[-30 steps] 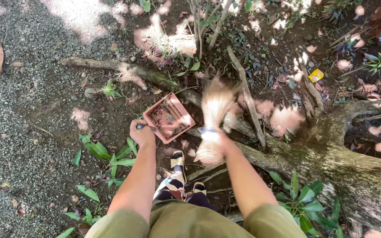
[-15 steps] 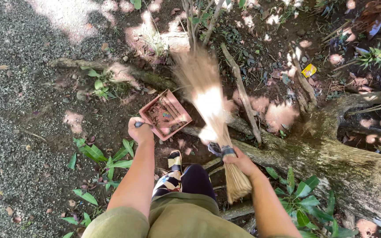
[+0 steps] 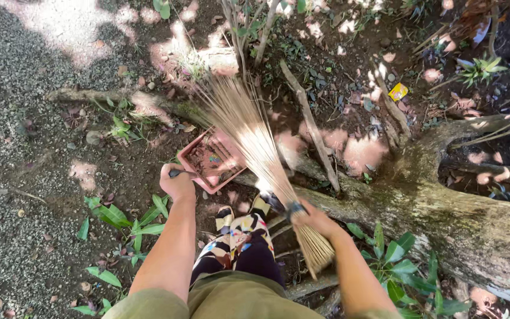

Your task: The person sweeps dry leaves and small debris from a garden area using a traditional straw broom and a pink dustpan. They gather the debris into piles and sweep it into the dustpan, moving along the base of plants and tree roots.

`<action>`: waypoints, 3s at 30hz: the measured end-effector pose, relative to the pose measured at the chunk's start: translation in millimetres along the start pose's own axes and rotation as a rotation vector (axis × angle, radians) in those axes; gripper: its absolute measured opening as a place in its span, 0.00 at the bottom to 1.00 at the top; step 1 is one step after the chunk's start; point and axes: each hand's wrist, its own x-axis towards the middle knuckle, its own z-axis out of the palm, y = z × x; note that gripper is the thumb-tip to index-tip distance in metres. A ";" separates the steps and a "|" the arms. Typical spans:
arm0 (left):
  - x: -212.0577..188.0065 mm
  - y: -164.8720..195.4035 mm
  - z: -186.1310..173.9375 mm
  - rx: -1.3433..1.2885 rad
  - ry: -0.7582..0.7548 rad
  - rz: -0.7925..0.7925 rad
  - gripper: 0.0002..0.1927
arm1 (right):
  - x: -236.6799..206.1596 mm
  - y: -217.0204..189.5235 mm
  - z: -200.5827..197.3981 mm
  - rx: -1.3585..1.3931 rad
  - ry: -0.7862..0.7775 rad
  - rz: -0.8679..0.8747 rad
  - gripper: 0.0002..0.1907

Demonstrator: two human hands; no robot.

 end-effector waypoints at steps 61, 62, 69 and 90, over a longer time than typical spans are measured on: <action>-131.6 35.6 371.4 -0.214 -0.274 0.215 0.20 | -12.7 108.3 -169.6 1.279 0.514 0.125 0.35; -131.6 31.8 375.0 -0.222 -0.301 0.226 0.20 | -1.1 111.9 -177.5 1.333 0.404 0.202 0.36; -121.0 9.9 407.9 -0.134 -0.310 0.219 0.18 | -57.2 152.4 -208.9 1.238 0.453 0.104 0.37; -154.0 20.8 556.6 0.033 -0.486 0.156 0.18 | -157.3 117.2 -343.6 0.831 0.635 0.366 0.43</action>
